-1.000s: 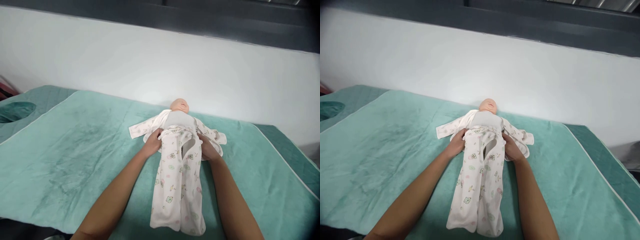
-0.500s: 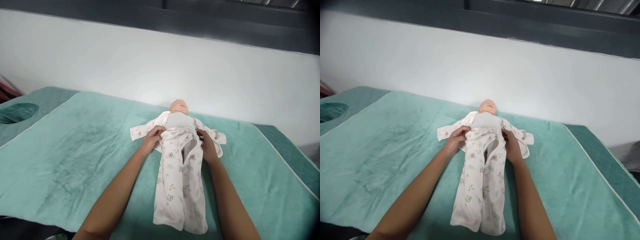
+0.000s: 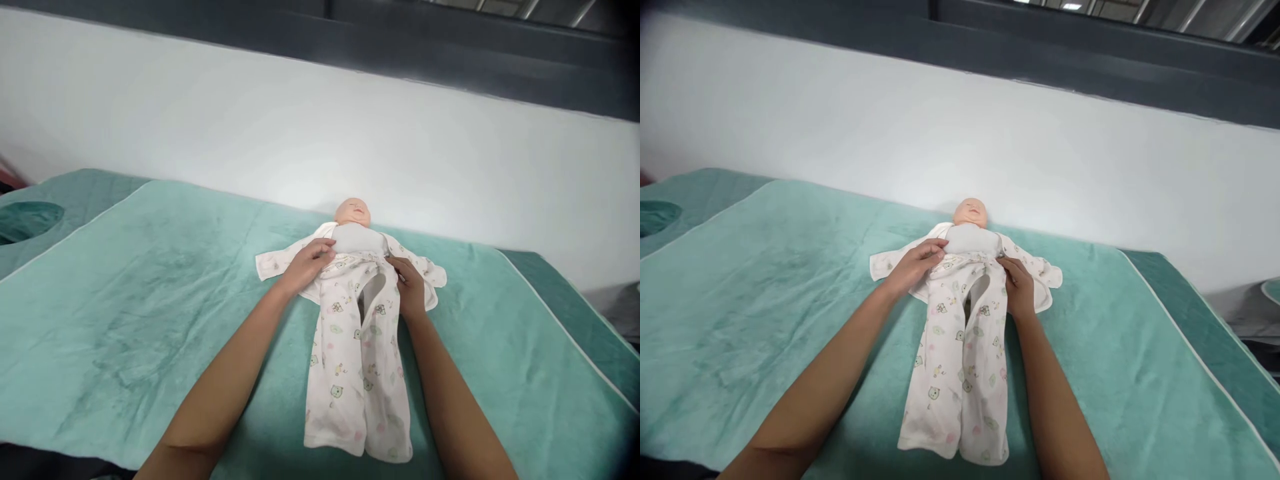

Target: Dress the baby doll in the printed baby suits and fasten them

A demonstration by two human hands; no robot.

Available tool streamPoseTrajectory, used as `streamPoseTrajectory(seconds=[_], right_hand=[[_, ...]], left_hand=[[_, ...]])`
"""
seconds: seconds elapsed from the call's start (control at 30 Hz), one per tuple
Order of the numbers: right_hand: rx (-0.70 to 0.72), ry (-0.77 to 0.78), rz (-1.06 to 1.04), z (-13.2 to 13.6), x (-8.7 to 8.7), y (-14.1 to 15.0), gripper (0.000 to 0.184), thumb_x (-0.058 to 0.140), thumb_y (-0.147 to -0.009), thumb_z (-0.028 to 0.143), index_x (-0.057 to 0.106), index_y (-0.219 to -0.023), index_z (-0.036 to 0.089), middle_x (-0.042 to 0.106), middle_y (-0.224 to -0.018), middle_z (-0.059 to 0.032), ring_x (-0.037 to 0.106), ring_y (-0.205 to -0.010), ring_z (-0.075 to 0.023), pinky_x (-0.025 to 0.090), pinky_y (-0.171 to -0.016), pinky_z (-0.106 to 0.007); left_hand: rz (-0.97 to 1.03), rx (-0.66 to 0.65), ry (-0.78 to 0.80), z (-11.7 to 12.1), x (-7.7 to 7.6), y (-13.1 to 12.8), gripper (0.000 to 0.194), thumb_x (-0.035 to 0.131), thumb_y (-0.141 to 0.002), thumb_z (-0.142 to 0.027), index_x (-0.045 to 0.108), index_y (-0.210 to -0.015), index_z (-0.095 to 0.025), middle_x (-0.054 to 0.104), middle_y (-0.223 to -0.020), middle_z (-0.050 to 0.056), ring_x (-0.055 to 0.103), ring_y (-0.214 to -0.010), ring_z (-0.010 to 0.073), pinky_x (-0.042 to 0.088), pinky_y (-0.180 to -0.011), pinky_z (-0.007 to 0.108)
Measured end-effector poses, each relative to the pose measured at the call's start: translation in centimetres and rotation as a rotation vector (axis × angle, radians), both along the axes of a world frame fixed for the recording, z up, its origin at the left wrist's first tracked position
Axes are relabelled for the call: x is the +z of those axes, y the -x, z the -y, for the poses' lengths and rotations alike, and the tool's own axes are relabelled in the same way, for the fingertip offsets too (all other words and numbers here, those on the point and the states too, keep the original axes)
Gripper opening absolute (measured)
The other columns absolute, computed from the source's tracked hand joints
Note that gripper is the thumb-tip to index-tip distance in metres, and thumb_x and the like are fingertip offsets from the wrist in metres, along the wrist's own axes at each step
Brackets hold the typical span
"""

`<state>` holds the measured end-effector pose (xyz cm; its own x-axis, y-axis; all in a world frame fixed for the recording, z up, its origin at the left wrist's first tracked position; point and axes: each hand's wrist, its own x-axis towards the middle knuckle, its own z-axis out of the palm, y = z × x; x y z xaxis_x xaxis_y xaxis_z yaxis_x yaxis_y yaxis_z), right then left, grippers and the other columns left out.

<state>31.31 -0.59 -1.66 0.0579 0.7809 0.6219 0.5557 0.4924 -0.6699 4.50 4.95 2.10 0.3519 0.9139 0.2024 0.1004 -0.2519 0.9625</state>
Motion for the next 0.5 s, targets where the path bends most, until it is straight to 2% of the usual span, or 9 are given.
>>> streamPoseTrajectory(seconds=[0.1,0.2,0.27,0.4,0.5], right_hand=[[0.011,0.013,-0.055,-0.4,-0.1,0.1,0.025,0.054,-0.091,0.022,0.072,-0.109,0.026,0.068,-0.110,-0.0065,0.062,-0.106,-0.0229,0.049,-0.094,-0.041],[0.035,0.055,-0.103,-0.6,-0.2,0.1,0.022,0.054,-0.091,0.024,0.071,-0.105,0.026,0.067,-0.108,-0.0059,0.061,-0.106,-0.0222,0.047,-0.096,-0.041],[0.040,0.089,-0.136,-0.8,-0.4,0.0,0.020,0.054,-0.091,0.025,0.071,-0.102,0.025,0.067,-0.106,-0.0054,0.061,-0.105,-0.0218,0.046,-0.097,-0.040],[0.022,0.108,-0.155,-1.0,-0.4,0.0,0.018,0.054,-0.091,0.026,0.068,-0.101,0.024,0.065,-0.104,-0.0053,0.060,-0.102,-0.0214,0.047,-0.094,-0.039],[0.003,0.040,-0.104,-0.9,0.1,0.5,0.017,0.055,-0.092,0.029,0.069,-0.101,0.024,0.064,-0.104,-0.0064,0.059,-0.103,-0.0220,0.047,-0.092,-0.038]], left_hand=[[-0.045,-0.049,0.002,-0.1,0.8,0.9,0.025,0.055,-0.089,-0.040,0.064,-0.079,-0.019,0.056,-0.136,0.007,0.051,-0.127,0.0251,0.037,-0.108,0.038],[-0.108,-0.188,0.007,0.0,1.4,1.7,0.018,0.060,-0.085,-0.038,0.065,-0.086,-0.020,0.049,-0.144,0.008,0.053,-0.125,0.0253,0.044,-0.099,0.035],[-0.117,-0.214,-0.018,0.1,1.4,1.8,0.016,0.062,-0.084,-0.036,0.063,-0.086,-0.020,0.048,-0.145,0.008,0.051,-0.127,0.0250,0.043,-0.099,0.034],[-0.056,-0.057,-0.105,0.2,0.3,0.7,0.015,0.054,-0.090,-0.036,0.055,-0.089,-0.021,0.060,-0.133,0.009,0.055,-0.121,0.0213,0.041,-0.100,0.034],[-0.111,0.125,-0.135,-0.1,-0.7,-0.1,0.015,0.049,-0.093,-0.037,0.050,-0.092,-0.022,0.070,-0.102,0.004,0.061,-0.092,0.0177,0.043,-0.082,0.030]])
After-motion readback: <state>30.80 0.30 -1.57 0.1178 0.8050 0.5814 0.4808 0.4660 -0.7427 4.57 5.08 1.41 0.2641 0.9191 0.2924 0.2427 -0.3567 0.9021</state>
